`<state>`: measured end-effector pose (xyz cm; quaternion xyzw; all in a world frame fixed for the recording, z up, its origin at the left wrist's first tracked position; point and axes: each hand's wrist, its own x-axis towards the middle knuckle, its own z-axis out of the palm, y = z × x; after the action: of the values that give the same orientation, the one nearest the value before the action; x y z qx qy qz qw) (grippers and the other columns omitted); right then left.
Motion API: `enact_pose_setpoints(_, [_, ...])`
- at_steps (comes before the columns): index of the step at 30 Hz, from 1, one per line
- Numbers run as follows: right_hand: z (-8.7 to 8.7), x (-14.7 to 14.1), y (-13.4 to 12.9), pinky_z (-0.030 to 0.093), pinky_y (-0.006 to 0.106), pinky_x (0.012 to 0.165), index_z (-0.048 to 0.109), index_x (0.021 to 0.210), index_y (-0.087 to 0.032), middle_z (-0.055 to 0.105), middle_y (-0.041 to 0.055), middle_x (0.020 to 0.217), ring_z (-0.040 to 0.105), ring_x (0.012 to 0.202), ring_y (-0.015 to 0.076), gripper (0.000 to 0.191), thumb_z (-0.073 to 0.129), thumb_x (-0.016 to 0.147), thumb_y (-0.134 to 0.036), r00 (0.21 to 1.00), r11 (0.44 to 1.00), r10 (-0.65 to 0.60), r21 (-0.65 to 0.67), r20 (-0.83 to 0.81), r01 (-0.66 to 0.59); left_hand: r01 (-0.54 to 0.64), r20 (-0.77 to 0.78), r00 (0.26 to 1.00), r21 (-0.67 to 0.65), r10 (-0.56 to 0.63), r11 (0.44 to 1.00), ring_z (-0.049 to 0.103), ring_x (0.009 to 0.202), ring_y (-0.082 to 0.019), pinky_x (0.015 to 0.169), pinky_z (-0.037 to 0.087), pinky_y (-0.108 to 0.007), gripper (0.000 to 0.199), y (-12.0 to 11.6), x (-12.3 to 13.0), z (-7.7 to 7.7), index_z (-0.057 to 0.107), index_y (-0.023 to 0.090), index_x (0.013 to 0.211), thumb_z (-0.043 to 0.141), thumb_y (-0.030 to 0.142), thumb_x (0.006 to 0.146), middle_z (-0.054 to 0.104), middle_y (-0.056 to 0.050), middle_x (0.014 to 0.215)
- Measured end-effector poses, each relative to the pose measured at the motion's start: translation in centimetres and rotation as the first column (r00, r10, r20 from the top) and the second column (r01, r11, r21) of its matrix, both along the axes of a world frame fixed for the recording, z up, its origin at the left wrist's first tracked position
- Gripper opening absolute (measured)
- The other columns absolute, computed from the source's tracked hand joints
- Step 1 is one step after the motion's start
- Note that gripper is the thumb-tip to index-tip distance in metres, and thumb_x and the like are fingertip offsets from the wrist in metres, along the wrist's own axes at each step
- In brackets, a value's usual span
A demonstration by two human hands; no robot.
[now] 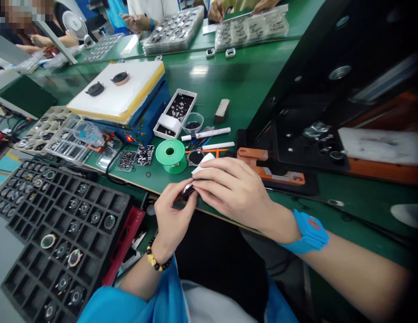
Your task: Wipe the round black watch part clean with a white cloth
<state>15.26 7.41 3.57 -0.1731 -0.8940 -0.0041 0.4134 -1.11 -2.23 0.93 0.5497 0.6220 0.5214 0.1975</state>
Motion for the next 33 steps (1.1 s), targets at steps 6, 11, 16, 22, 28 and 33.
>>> enact_pose_setpoints(6, [-0.16, 0.04, 0.16, 0.055, 0.04, 0.095, 0.073, 0.1, -0.016, 0.079, 0.002, 0.109, 0.068, 0.115, 0.024, 0.005, 0.071, 0.095, -0.016, 1.0, 0.999, 0.023, -0.021, -0.009, -0.024, 0.017, -0.008, 1.0, 0.006, -0.017, 1.0, 0.068, 0.092, -0.015, 0.083, 0.054, -0.025, 0.027, 0.05, -0.14, -0.09, 0.076, 0.027, 0.122, 0.072, 0.019, 0.096, 0.074, -0.002, 0.104])
enact_pose_setpoints(11, [-0.1, 0.19, 0.22, 0.056, 0.04, 0.097, 0.073, 0.101, -0.017, 0.079, 0.0022, 0.108, 0.068, 0.116, 0.024, 0.005, 0.07, 0.096, -0.017, 0.999, 0.999, 0.034, -0.024, 0.002, -0.034, 0.021, -0.021, 1.0, 0.003, -0.021, 1.0, 0.068, 0.091, -0.015, 0.083, 0.054, -0.025, 0.027, 0.0, -0.25, -0.18, 0.076, 0.026, 0.121, 0.073, 0.02, 0.096, 0.075, -0.003, 0.103])
enact_pose_setpoints(16, [0.09, 0.17, -0.04, 0.056, 0.04, 0.096, 0.073, 0.102, -0.016, 0.08, 0.0018, 0.108, 0.069, 0.115, 0.0232, 0.008, 0.073, 0.095, -0.016, 1.0, 0.999, -0.011, 0.034, 0.021, 0.01, 0.011, -0.021, 1.0, -0.004, -0.011, 1.0, 0.069, 0.091, -0.016, 0.083, 0.055, -0.026, 0.025, 0.03, -0.1, -0.23, 0.077, 0.026, 0.12, 0.072, 0.022, 0.096, 0.075, -0.003, 0.104])
enact_pose_setpoints(22, [-0.02, 0.09, -0.13, 0.055, 0.039, 0.097, 0.072, 0.101, -0.018, 0.079, -0.0011, 0.107, 0.068, 0.116, 0.0221, 0.007, 0.074, 0.094, -0.018, 0.999, 0.998, -0.036, 0.057, -0.007, 0.037, -0.002, -0.009, 1.0, -0.004, 0.002, 1.0, 0.069, 0.091, -0.016, 0.083, 0.055, -0.026, 0.025, -0.02, -0.06, -0.34, 0.077, 0.027, 0.12, 0.073, 0.022, 0.096, 0.075, -0.003, 0.104])
enact_pose_setpoints(28, [0.15, 0.19, 0.0, 0.055, 0.038, 0.093, 0.071, 0.097, -0.02, 0.079, -0.0029, 0.106, 0.069, 0.115, 0.0221, 0.007, 0.075, 0.093, -0.017, 0.999, 0.999, -0.035, 0.033, -0.038, 0.036, -0.002, 0.015, 1.0, -0.015, 0.002, 1.0, 0.069, 0.094, -0.016, 0.086, 0.055, -0.026, 0.025, -0.04, -0.04, -0.23, 0.076, 0.027, 0.119, 0.074, 0.023, 0.095, 0.075, -0.003, 0.106])
enact_pose_setpoints(33, [0.11, 0.13, 0.18, 0.056, 0.038, 0.089, 0.071, 0.098, -0.02, 0.079, -0.0005, 0.104, 0.07, 0.112, 0.0223, 0.01, 0.075, 0.092, -0.015, 0.996, 1.0, -0.026, 0.005, -0.085, 0.026, -0.001, 0.051, 0.999, -0.03, 0.002, 1.0, 0.071, 0.097, -0.018, 0.088, 0.057, -0.029, 0.024, 0.0, -0.14, -0.07, 0.077, 0.026, 0.119, 0.075, 0.024, 0.095, 0.075, -0.004, 0.108])
